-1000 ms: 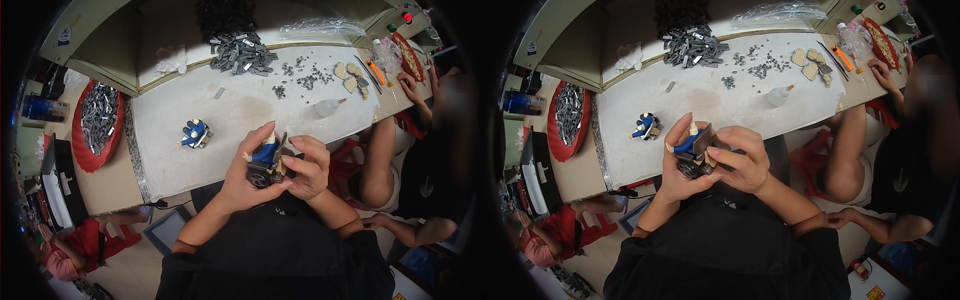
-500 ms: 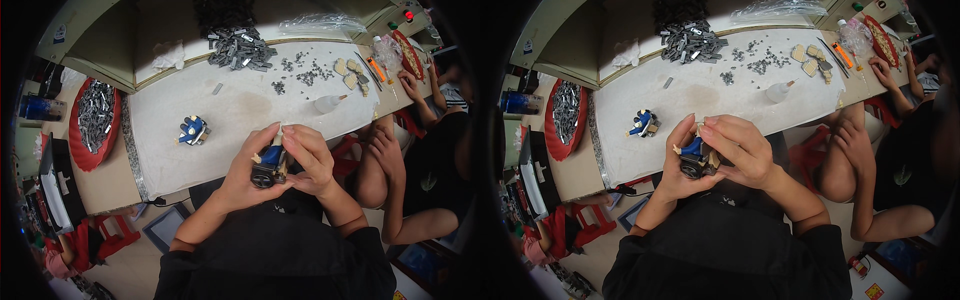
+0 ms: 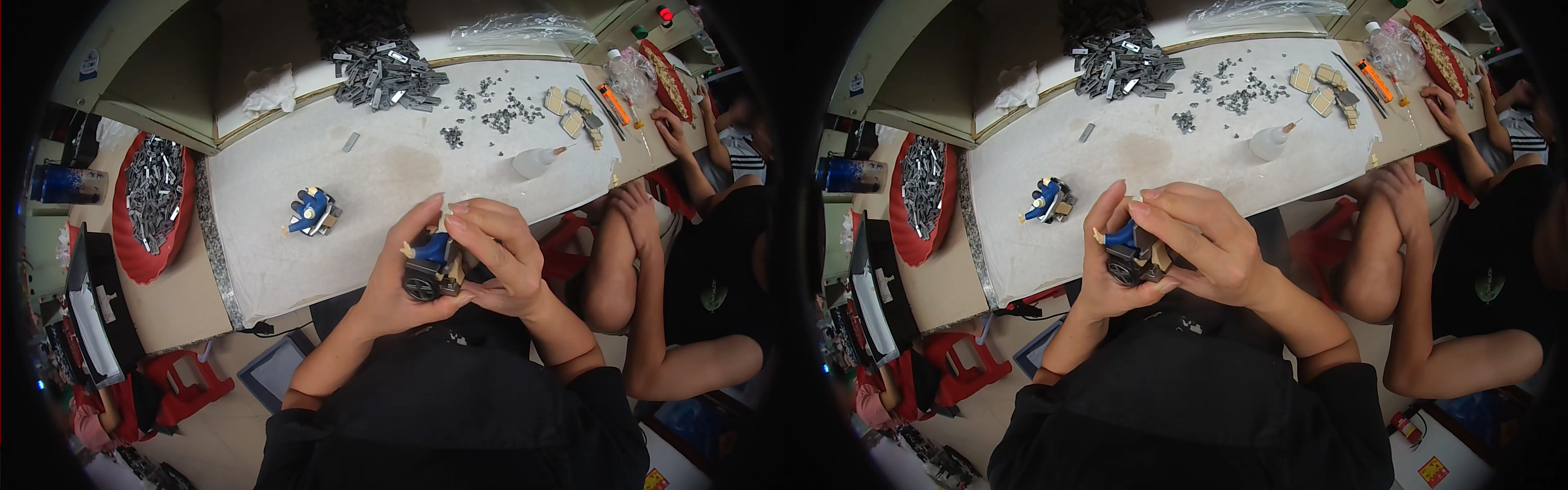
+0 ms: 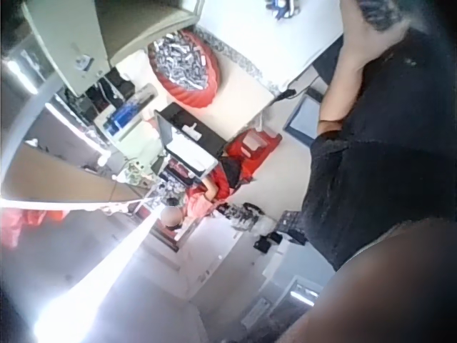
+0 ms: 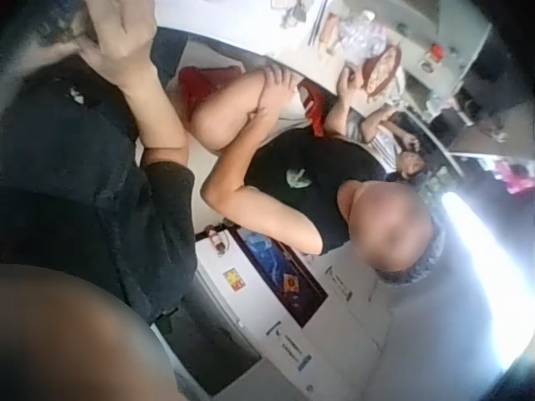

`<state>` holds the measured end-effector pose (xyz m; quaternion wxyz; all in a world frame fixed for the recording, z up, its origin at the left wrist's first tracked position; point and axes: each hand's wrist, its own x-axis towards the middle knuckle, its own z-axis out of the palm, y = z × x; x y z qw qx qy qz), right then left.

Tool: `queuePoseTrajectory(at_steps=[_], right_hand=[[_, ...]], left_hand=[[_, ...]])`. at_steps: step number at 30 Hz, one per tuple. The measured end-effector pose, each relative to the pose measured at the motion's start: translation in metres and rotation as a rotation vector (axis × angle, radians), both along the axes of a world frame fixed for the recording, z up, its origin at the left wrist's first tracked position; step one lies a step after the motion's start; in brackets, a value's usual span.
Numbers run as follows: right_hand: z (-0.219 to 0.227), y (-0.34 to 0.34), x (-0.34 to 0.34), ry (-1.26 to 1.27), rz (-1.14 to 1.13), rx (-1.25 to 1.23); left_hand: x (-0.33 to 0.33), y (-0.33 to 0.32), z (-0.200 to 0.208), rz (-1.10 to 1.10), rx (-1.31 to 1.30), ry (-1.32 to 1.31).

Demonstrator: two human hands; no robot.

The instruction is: The person assembles miniature wheelchair figurines by applying glue from a squeeze bottle onto components, heating the glue dispenser nozzle with a lighter, and fitting the figurine bodies and wheelchair parts together by hand.

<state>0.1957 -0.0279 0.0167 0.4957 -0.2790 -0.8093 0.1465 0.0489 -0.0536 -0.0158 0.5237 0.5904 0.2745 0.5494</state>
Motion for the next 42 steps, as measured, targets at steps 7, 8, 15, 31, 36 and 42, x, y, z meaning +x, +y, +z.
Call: queuePoseTrajectory(at_steps=[7, 8, 15, 31, 36, 42], right_hand=[[-0.001, 0.003, 0.003, -0.12, -0.099, -0.044], [-0.001, 0.002, 0.002, -0.118, -0.1, -0.046], [0.004, 0.001, -0.001, -0.043, -0.069, -0.151], [0.0, 0.001, -0.009, 0.032, 0.015, -0.159], [0.006, -0.001, -0.014, -0.02, -0.001, -0.182], [0.007, -0.001, -0.014, -0.023, -0.027, -0.212]], left_hand=[[0.002, 0.004, 0.0, -0.002, -0.111, -0.182], [0.002, 0.002, 0.003, 0.031, -0.164, -0.152], [0.0, 0.002, 0.005, -0.13, -0.447, -0.415], [0.001, 0.003, 0.007, -0.18, -0.487, -0.351], [0.0, 0.001, 0.008, -0.289, -0.636, -0.548], [0.003, 0.002, 0.008, -0.294, -0.659, -0.542]])
